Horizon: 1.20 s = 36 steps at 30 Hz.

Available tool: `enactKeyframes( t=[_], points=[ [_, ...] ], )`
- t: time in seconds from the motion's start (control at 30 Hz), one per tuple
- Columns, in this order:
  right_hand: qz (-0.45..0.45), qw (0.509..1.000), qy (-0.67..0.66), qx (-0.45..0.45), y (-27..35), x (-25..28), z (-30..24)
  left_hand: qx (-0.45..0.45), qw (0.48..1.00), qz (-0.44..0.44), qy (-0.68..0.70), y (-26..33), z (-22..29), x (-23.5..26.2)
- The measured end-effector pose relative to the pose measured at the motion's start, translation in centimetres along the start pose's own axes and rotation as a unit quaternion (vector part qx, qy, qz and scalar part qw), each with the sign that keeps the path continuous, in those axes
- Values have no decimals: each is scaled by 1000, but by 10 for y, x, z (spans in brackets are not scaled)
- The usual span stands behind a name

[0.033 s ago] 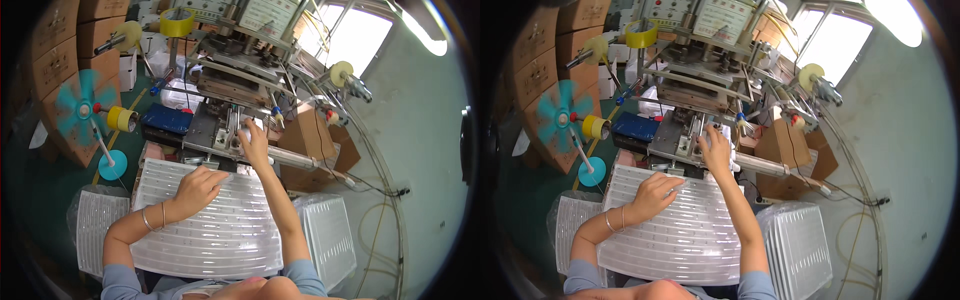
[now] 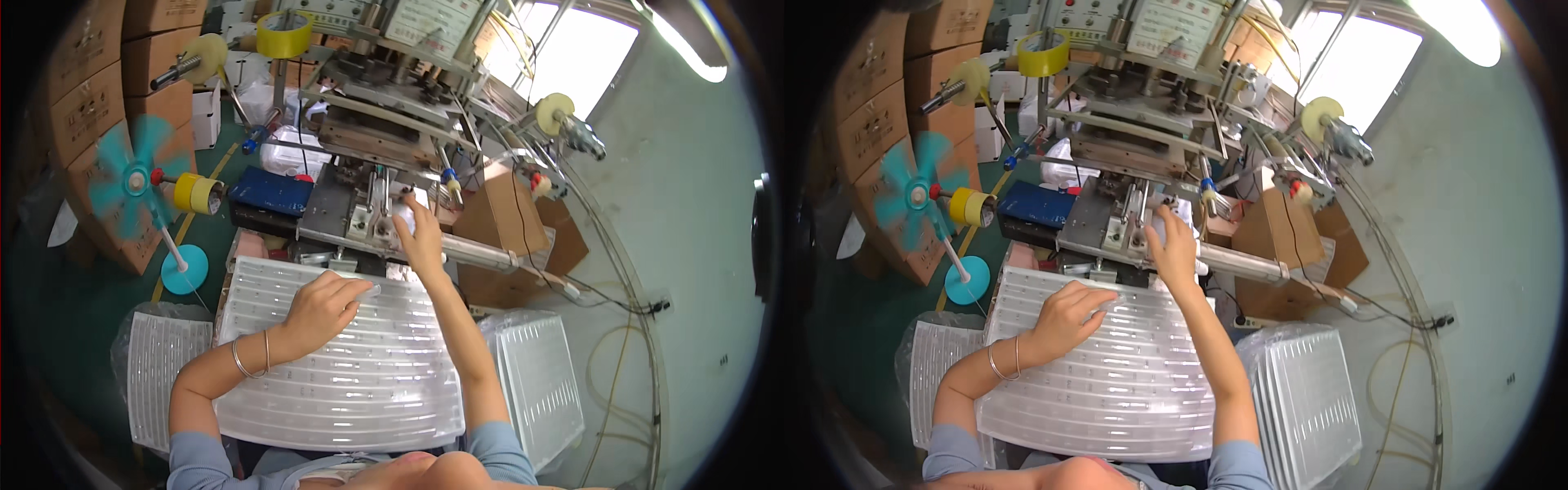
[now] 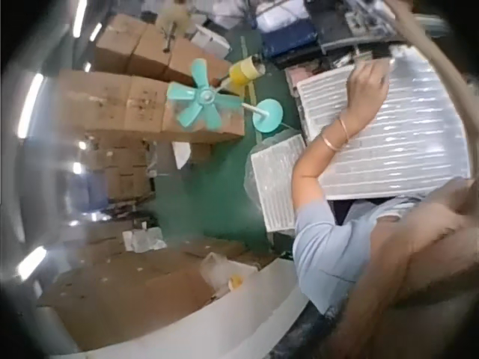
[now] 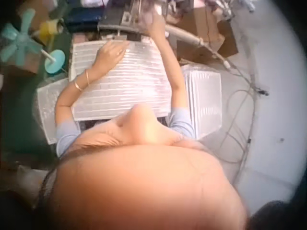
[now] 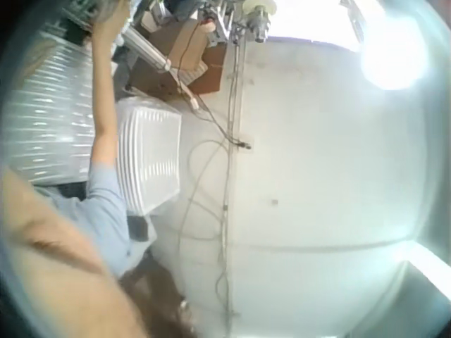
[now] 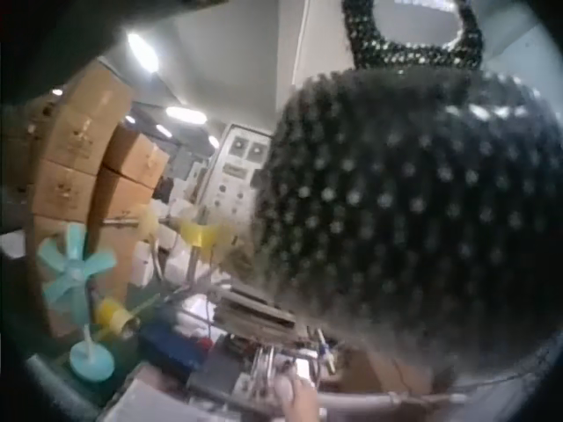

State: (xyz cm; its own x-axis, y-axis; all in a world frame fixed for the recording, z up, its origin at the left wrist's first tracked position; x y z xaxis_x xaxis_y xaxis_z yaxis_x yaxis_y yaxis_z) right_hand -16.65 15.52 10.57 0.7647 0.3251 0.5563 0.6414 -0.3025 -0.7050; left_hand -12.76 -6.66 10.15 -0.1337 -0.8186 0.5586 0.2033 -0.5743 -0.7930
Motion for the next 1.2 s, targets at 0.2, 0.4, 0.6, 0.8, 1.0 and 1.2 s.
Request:
enactKeyframes(
  t=[0.2, 0.4, 0.6, 0.8, 1.0, 1.2],
  points=[
    [-194, 970, -46, -139, 91, 79, 12, 63, 984, -128, 102, 33, 40, -31],
    [-454, 888, 23, -72, 182, 122, -15, -55, 973, -169, 150, 69, 107, -94],
    [-432, 895, 111, 20, 237, 125, -6, -90, 954, -283, -35, 87, 107, -124],
    [-429, 900, 41, -61, 214, 133, 0, -91, 950, -293, -57, 83, 106, -131],
    [-143, 918, -259, -264, 158, 168, 39, -90, 952, -292, -12, 79, 105, -113],
    [-143, 841, -347, -390, 160, 136, 75, -13, 984, -179, 1, 61, 50, -61]
  ],
)
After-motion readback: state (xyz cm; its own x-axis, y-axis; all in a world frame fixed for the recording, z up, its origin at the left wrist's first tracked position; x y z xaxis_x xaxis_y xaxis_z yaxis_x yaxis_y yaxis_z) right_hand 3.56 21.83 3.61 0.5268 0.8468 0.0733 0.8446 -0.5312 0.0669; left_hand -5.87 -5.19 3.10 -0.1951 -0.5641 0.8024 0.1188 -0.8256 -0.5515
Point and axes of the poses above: each hand's wrist, its own y-axis away from the middle knuckle, its own x-axis out of the back of the hand, z = x × y, the point moved 5 cm from there along -y, towards the middle knuckle, and after that the axes turned 10 degrees about -x, right-handed, at the moved point
